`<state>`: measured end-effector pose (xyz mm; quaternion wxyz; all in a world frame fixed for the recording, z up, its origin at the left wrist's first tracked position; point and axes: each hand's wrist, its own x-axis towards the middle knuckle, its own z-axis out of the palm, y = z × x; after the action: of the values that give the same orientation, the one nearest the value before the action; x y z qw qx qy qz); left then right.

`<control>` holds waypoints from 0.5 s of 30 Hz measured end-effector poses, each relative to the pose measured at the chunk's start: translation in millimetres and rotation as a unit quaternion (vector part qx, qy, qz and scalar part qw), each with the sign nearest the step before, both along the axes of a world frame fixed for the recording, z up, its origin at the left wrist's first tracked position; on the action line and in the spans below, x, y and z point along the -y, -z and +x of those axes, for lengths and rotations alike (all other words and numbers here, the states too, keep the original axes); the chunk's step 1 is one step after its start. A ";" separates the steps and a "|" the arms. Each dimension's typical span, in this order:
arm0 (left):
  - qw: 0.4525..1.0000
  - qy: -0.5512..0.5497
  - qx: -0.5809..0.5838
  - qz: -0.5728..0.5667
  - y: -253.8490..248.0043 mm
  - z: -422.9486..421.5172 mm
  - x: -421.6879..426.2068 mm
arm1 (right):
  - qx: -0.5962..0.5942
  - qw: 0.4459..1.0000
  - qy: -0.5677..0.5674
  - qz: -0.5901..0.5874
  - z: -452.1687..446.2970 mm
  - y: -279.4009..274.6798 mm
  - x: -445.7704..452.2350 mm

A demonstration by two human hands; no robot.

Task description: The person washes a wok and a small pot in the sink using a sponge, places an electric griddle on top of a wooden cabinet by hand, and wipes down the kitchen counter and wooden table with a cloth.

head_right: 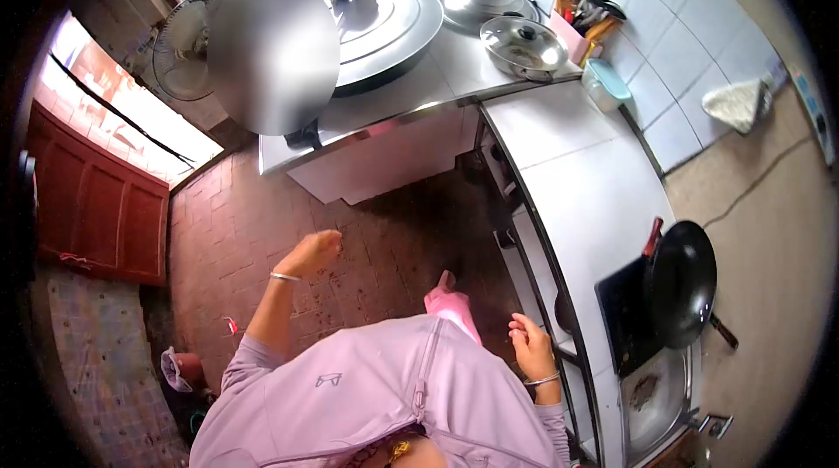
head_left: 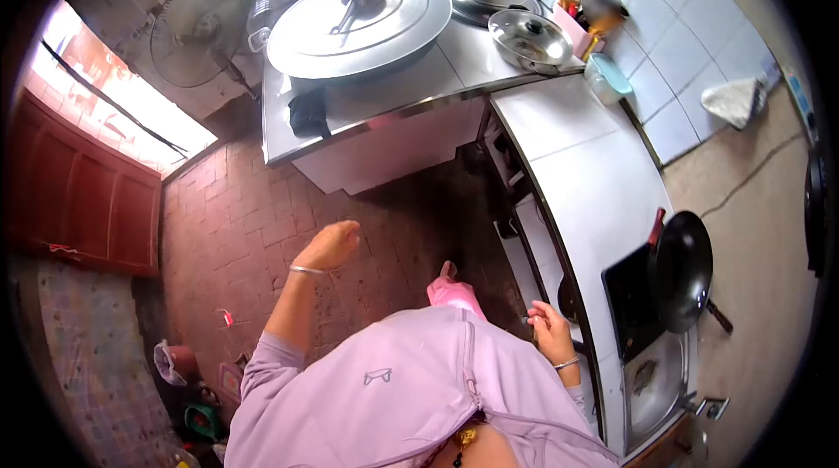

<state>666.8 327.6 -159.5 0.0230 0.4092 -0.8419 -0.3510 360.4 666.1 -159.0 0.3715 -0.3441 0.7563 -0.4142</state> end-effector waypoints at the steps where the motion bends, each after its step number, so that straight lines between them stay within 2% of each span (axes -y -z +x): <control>1: 1.000 -0.016 -0.003 0.011 3.2 -9.6 21.0 | -0.004 1.000 -0.002 -0.002 -11.6 1.8 19.1; 6: 0.993 -0.105 -0.006 0.053 5.5 -31.6 106.2 | -0.059 0.996 -0.064 -0.033 -66.3 -9.4 140.8; 8: 0.986 -0.161 -0.027 0.030 15.0 -30.4 135.5 | -0.052 0.994 -0.091 -0.034 -76.9 -31.6 183.6; 10: 0.987 -0.160 0.002 -0.024 22.0 -24.3 171.3 | -0.051 0.994 -0.096 -0.026 -86.6 -42.0 209.7; 12: 0.978 -0.207 0.007 -0.029 36.3 -17.7 216.2 | -0.059 0.996 -0.071 -0.007 -98.6 -37.3 222.5; 14: 0.973 -0.173 -0.020 -0.154 65.2 2.1 268.8 | -0.099 0.995 -0.020 0.003 -100.8 -31.4 223.4; 15: 0.959 -0.213 -0.031 -0.184 90.9 12.2 301.5 | -0.114 0.993 -0.015 0.025 -96.1 -35.5 227.2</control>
<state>679.0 26.2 -250.4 0.1983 0.5564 -0.7841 -0.1901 264.3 438.8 -123.5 0.2972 -0.3914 0.7984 -0.3477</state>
